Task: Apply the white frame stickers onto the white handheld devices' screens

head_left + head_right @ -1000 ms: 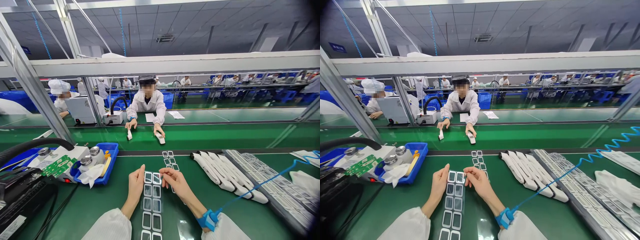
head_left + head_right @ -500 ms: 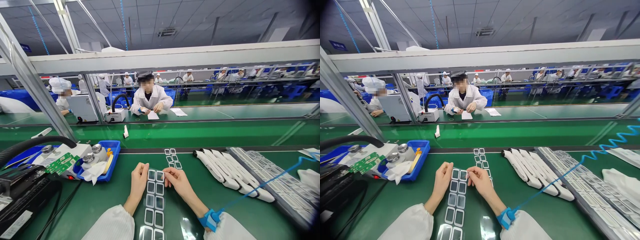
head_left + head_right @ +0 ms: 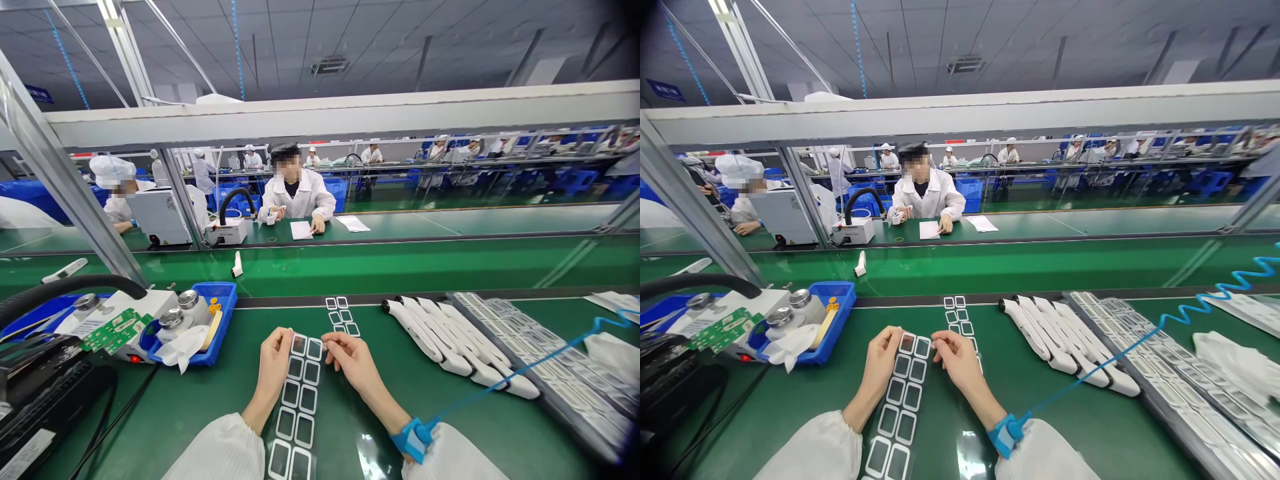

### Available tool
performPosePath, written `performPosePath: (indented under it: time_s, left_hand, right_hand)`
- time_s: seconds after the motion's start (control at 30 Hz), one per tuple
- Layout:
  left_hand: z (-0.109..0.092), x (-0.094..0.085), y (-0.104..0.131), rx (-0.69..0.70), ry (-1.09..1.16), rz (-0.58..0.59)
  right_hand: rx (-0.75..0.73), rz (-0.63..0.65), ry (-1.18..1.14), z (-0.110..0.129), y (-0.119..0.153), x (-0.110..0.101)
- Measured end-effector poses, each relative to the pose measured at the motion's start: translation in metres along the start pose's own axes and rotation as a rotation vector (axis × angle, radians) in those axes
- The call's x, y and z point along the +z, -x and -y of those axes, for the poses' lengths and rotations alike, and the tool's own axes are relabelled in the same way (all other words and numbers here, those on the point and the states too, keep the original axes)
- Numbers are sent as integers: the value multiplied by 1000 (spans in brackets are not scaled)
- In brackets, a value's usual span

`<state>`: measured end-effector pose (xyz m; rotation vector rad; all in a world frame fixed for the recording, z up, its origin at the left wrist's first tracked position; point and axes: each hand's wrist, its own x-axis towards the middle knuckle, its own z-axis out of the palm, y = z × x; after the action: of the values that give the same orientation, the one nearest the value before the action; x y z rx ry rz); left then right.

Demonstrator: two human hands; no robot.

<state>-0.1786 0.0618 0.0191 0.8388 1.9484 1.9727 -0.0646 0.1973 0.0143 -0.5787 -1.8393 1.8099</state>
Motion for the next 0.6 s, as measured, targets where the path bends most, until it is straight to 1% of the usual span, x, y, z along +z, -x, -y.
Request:
performPosePath:
  time_s: [0.07,0.17,0.3,0.37,0.43,0.5,0.6]
  left_hand:
    - [1,0,1,4,-35,-26]
    - [0,-1,1,15,-85,-33]
    - [-3,0,3,33,-128,-28]
    - [-4,1,4,38,-131,-19]
    - [-4,2,4,29,-121,-7]
    - [-2,1,2,4,-102,-7]
    - [1,-2,-1,-49,-75,-47]
  right_hand:
    - [-75,-19,89,3,0,-2]
    - [-187,8,235,8,2,-4]
    - [-254,32,311,15,4,-3]
    - [-265,37,331,18,6,-2]
    - [-274,49,360,22,9,-1]
    - [-326,55,386,26,13,-1]
    - [-425,-39,351,28,18,1]
